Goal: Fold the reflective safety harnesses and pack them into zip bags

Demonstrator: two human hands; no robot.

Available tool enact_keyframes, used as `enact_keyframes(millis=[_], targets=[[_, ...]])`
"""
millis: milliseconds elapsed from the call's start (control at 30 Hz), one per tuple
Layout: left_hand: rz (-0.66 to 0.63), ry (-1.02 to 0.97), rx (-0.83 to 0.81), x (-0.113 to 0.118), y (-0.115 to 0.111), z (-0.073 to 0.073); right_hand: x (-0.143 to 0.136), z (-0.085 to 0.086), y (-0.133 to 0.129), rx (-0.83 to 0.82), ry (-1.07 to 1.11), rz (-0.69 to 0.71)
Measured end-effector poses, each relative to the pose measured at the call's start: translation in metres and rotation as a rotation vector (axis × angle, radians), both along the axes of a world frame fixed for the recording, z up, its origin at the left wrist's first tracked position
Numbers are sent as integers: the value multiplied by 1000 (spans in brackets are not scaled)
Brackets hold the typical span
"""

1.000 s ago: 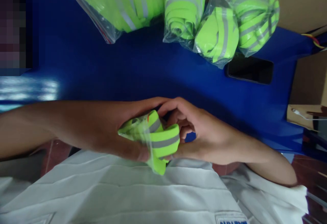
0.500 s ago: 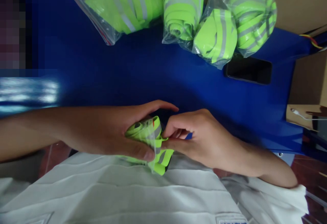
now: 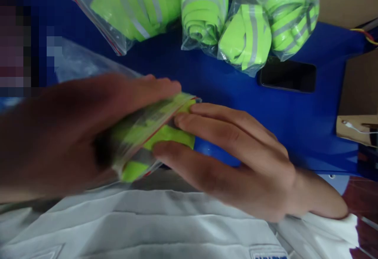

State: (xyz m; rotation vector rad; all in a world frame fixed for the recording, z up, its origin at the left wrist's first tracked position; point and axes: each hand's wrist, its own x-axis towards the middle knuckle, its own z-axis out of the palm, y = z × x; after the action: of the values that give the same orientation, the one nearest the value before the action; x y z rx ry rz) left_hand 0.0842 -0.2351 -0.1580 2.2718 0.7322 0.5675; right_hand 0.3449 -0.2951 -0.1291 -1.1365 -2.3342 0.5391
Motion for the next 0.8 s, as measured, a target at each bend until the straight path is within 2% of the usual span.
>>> enact_keyframes(millis=[133,233,400,500,600,667,800], targets=[[26,86,411,10,11,-27,3,-21,5,106,-116,17],[-15,69,548,12,11,-43,-1,-34,7,101,-129,76],[-13,61,575,14,2,-47,-14,-39,3,51,-163,82],[30,87,588,16,1,-47,-12,-44,4,46,-166,183],[29,44,473,15,5,-50,-3,-47,11,-27,-109,276],[28,21,434,12,10,-51,6,-45,16,-46,-55,232],[76,44,435,8,18,-49,14,-40,20,35,14,68]])
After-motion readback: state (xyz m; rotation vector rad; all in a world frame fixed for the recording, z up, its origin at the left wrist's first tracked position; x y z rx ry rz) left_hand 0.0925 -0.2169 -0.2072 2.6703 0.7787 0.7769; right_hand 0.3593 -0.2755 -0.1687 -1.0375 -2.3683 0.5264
